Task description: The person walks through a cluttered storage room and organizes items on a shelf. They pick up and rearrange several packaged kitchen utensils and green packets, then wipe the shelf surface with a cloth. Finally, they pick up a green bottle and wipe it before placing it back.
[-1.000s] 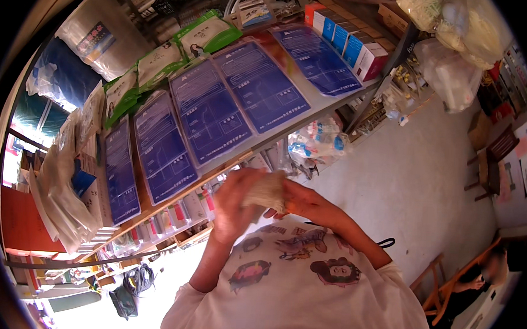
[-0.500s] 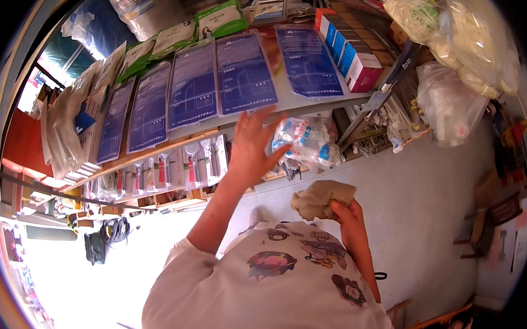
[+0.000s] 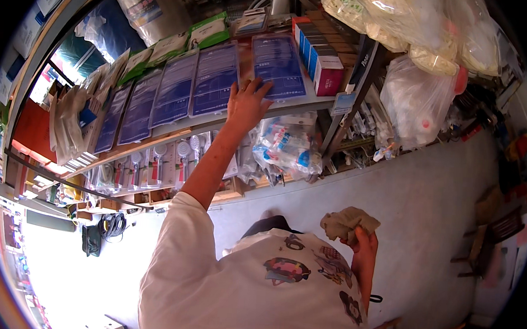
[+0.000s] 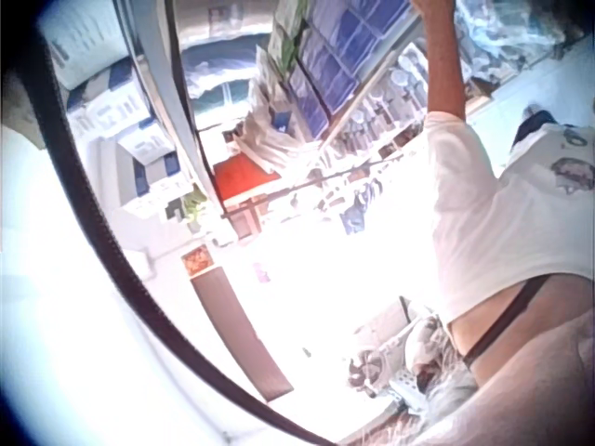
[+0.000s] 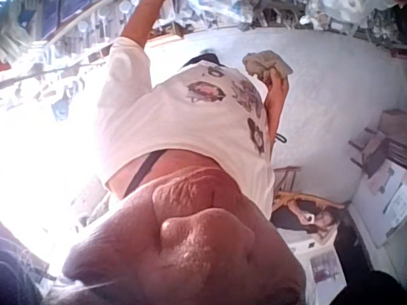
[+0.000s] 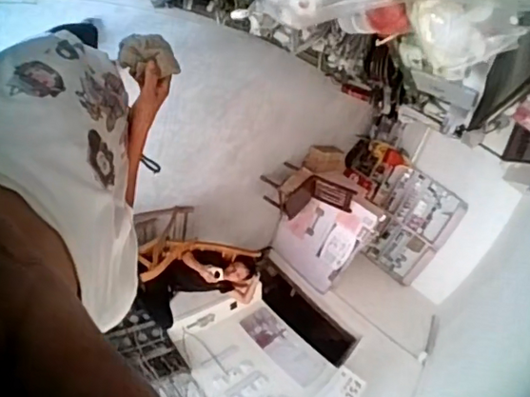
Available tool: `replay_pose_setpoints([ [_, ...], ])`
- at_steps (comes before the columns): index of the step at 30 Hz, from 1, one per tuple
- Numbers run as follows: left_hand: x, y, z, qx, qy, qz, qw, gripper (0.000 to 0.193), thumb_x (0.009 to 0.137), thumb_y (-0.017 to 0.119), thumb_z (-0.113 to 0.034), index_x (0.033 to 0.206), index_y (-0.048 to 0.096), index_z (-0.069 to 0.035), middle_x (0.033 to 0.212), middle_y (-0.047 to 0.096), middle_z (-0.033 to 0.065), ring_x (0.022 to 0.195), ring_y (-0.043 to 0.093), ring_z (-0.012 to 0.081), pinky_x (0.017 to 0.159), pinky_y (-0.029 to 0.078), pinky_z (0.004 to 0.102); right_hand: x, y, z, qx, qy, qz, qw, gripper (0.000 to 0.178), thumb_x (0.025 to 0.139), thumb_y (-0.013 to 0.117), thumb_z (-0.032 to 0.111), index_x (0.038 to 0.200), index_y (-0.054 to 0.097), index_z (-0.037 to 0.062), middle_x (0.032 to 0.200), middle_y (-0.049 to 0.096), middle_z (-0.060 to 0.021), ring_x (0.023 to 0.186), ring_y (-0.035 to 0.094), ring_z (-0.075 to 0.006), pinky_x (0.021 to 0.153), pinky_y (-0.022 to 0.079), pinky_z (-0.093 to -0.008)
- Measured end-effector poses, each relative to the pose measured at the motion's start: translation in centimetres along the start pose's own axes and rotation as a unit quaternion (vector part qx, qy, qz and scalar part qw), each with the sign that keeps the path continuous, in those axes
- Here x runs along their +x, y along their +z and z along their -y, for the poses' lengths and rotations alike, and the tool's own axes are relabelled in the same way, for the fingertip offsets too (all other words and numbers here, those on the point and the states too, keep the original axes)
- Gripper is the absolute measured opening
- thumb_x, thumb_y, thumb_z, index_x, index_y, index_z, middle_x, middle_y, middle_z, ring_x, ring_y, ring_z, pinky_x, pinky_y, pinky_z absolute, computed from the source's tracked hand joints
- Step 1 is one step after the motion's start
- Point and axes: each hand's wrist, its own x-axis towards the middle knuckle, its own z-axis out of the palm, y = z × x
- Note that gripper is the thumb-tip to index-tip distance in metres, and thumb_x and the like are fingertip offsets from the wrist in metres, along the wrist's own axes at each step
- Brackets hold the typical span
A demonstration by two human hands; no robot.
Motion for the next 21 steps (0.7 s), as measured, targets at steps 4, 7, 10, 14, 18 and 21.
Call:
replay_pose_setpoints([
  [4, -0.1, 1.1, -0.8, 0.045, -0.017, -0.006, 0.999, 0.046, 0.081, 0.067, -0.027, 0.124, 0.057, -0.015, 0.128, 0.055, 0.0105, 0.122, 0.048, 0.0301, 0.102, 0.034, 0.0553, 0.5, -1.6, -0.2, 0.021, 0.007, 0.004, 1.0, 0.042, 0.089, 0.06, 0.025, 0.123, 0.051, 0.0017, 0.111, 0.061, -0.0087, 0.094, 0.062, -0.0194, 0.075, 0.053, -0.0331],
  [7, -0.2, 1.6, -0.8, 0.038, -0.031, -0.015, 0.999, 0.045, 0.081, 0.066, -0.025, 0.124, 0.057, -0.014, 0.128, 0.055, 0.0106, 0.121, 0.049, 0.0302, 0.101, 0.035, 0.0547, 1.2, -2.3, 0.1, 0.01, 0.014, 0.014, 1.0, 0.043, 0.089, 0.06, 0.025, 0.124, 0.051, 0.0012, 0.111, 0.061, -0.0089, 0.094, 0.062, -0.0191, 0.075, 0.053, -0.0329],
  [10, 0.0, 2.5, -0.6, 0.014, -0.037, -0.031, 0.999, 0.045, 0.08, 0.066, -0.021, 0.123, 0.058, -0.014, 0.127, 0.055, 0.0111, 0.12, 0.049, 0.0312, 0.101, 0.035, 0.054, 2.0, -3.3, 0.2, 0.015, 0.009, 0.02, 1.0, 0.042, 0.089, 0.059, 0.023, 0.124, 0.051, 0.0007, 0.111, 0.061, -0.0089, 0.093, 0.062, -0.018, 0.076, 0.053, -0.0323],
  [14, -0.3, 3.6, -1.1, -0.017, -0.054, -0.064, 0.996, 0.045, 0.08, 0.067, -0.019, 0.123, 0.058, -0.012, 0.126, 0.055, 0.0119, 0.118, 0.05, 0.0315, 0.1, 0.036, 0.0518, 3.6, -5.0, 0.6, 0.025, 0.007, 0.022, 0.999, 0.041, 0.089, 0.059, 0.02, 0.124, 0.051, 0.0, 0.112, 0.061, -0.0087, 0.095, 0.061, -0.0176, 0.079, 0.052, -0.0328],
  [18, -0.1, 3.4, -2.0, -0.025, -0.078, -0.048, 0.995, 0.046, 0.08, 0.066, -0.018, 0.124, 0.056, -0.012, 0.126, 0.054, 0.0124, 0.118, 0.049, 0.0315, 0.102, 0.035, 0.0482, 5.5, -6.3, 2.7, 0.009, -0.015, 0.017, 1.0, 0.043, 0.088, 0.06, 0.021, 0.125, 0.05, 0.0003, 0.112, 0.061, -0.0089, 0.096, 0.061, -0.0182, 0.078, 0.052, -0.0323],
  [21, 1.0, 1.8, -3.4, 0.052, -0.066, -0.03, 0.996, 0.048, 0.079, 0.066, -0.018, 0.126, 0.055, -0.013, 0.127, 0.054, 0.0123, 0.119, 0.048, 0.0314, 0.103, 0.033, 0.047, 8.2, -8.2, 3.5, -0.021, -0.044, 0.027, 0.998, 0.045, 0.088, 0.06, 0.025, 0.125, 0.051, 0.0019, 0.113, 0.061, -0.0095, 0.096, 0.062, -0.0196, 0.076, 0.053, -0.0328],
])
